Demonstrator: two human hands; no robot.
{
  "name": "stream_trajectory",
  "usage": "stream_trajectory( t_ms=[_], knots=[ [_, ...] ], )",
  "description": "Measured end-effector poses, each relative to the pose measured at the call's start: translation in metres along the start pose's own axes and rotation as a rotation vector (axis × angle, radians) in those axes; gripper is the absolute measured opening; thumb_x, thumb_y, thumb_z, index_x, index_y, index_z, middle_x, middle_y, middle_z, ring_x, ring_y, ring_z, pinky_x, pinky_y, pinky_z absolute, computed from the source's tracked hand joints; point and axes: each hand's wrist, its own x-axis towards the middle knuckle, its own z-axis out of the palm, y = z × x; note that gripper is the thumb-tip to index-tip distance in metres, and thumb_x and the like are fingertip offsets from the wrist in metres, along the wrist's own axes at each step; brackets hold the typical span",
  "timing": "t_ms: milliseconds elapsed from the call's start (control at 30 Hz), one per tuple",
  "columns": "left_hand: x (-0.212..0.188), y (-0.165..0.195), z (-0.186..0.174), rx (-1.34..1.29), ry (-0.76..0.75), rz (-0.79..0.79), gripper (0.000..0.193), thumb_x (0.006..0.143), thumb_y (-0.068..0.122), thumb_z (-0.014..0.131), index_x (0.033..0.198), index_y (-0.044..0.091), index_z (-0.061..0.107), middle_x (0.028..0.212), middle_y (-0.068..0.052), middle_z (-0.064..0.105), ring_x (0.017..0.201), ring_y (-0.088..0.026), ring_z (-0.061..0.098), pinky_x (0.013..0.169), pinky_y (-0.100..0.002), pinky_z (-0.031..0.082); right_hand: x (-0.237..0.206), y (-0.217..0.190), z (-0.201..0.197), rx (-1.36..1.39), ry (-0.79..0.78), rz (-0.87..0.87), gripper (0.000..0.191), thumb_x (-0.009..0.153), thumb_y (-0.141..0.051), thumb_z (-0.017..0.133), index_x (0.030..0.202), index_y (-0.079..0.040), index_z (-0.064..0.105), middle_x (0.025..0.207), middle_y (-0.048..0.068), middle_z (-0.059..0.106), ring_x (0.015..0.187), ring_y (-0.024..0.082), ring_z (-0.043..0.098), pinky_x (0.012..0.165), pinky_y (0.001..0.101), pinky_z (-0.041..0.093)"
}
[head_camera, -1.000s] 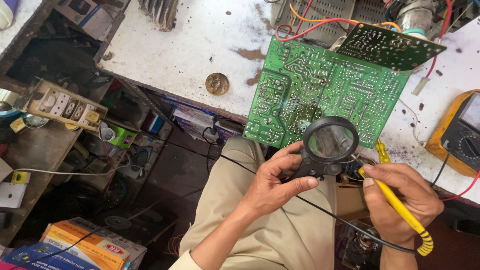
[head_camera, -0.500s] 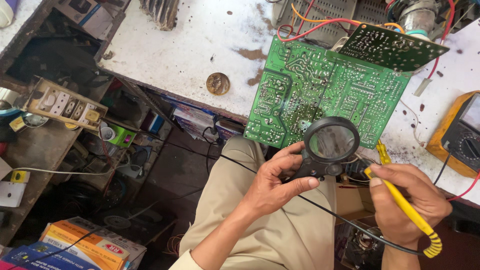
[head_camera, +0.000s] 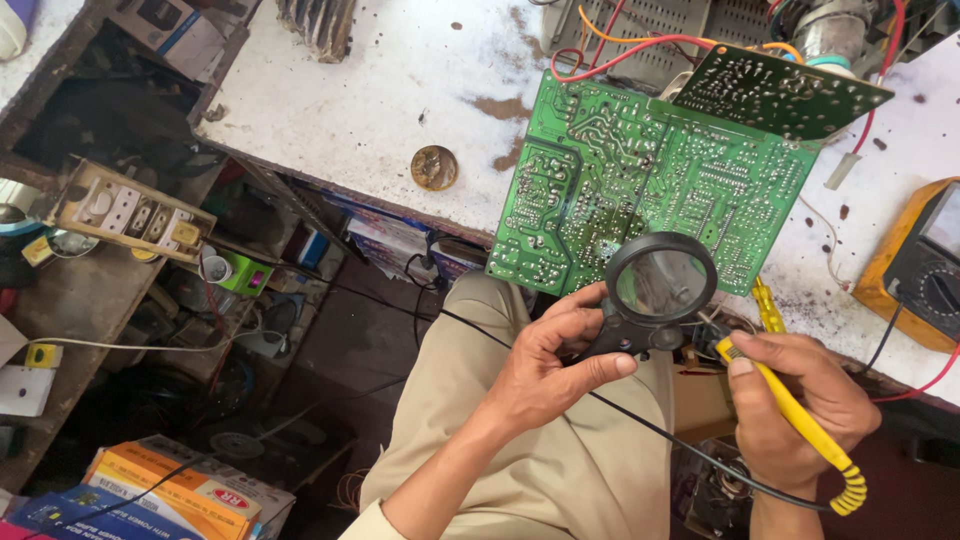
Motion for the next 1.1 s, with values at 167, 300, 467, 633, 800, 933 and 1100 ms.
stream_trajectory(
  t_ms=[167, 300, 467, 633, 800, 933, 1100],
  knots=[
    [0.000, -0.001, -0.001, 0.036, 0.004, 0.023, 0.038, 0.089, 0.017, 0.081, 0.122, 0.000, 0.071, 0.161, -0.019, 0.046, 0.117, -0.009, 0.060, 0.091, -0.028, 0.054, 0.005, -0.004, 0.002, -0.035, -0.018, -0.019, 0.011, 0.095, 0.007, 0.070, 0.105, 0.005, 0.073, 0.097, 0.013, 0.072, 0.087, 0.014, 0.069, 0.084, 0.0212, 0.054],
    [0.000, -0.001, -0.001, 0.018, -0.003, 0.041, 0.039, 0.090, 0.018, 0.081, 0.123, 0.001, 0.070, 0.161, -0.020, 0.046, 0.120, -0.008, 0.060, 0.093, -0.027, 0.054, 0.006, -0.005, 0.002, -0.042, -0.025, -0.019, 0.011, 0.095, 0.007, 0.071, 0.105, 0.005, 0.073, 0.097, 0.013, 0.072, 0.086, 0.014, 0.069, 0.083, 0.0211, 0.054],
    [0.000, -0.001, 0.000, 0.031, 0.002, 0.032, 0.039, 0.089, 0.017, 0.081, 0.122, 0.000, 0.071, 0.161, -0.019, 0.046, 0.114, -0.008, 0.060, 0.090, -0.027, 0.054, 0.002, 0.001, 0.000, 0.002, 0.011, -0.027, 0.008, 0.099, 0.007, 0.070, 0.107, 0.006, 0.072, 0.099, 0.013, 0.072, 0.088, 0.013, 0.069, 0.086, 0.0217, 0.055],
    [0.000, 0.000, 0.000, 0.003, -0.004, 0.023, 0.038, 0.090, 0.017, 0.081, 0.123, 0.000, 0.070, 0.161, -0.018, 0.045, 0.113, -0.007, 0.060, 0.090, -0.027, 0.054, -0.006, 0.009, 0.001, 0.174, 0.081, 0.090, 0.007, 0.106, 0.007, 0.066, 0.111, 0.009, 0.069, 0.094, 0.014, 0.070, 0.073, 0.011, 0.064, 0.071, 0.0206, 0.052],
    [0.000, 0.000, 0.000, -0.007, -0.011, 0.026, 0.036, 0.090, 0.016, 0.080, 0.121, 0.000, 0.071, 0.162, -0.017, 0.045, 0.109, -0.007, 0.060, 0.086, -0.026, 0.054, -0.012, 0.015, 0.004, 0.284, 0.135, 0.168, 0.008, 0.105, 0.004, 0.062, 0.107, 0.010, 0.066, 0.092, 0.014, 0.067, 0.069, 0.013, 0.065, 0.063, 0.0215, 0.051],
    [0.000, 0.000, 0.000, 0.007, -0.007, 0.023, 0.036, 0.090, 0.016, 0.081, 0.121, 0.000, 0.071, 0.162, -0.018, 0.045, 0.109, -0.007, 0.061, 0.087, -0.026, 0.054, -0.014, 0.018, 0.009, 0.407, 0.175, 0.243, 0.010, 0.106, 0.003, 0.061, 0.105, 0.011, 0.066, 0.087, 0.014, 0.064, 0.064, 0.014, 0.063, 0.058, 0.0226, 0.050],
    [-0.001, 0.001, -0.001, 0.031, -0.011, 0.042, 0.035, 0.091, 0.015, 0.081, 0.120, -0.001, 0.071, 0.163, -0.018, 0.045, 0.112, -0.006, 0.060, 0.088, -0.026, 0.054, -0.014, 0.020, 0.013, 0.412, 0.227, 0.331, 0.010, 0.103, 0.003, 0.060, 0.103, 0.011, 0.065, 0.087, 0.015, 0.067, 0.063, 0.015, 0.063, 0.057, 0.0228, 0.049]
  ],
)
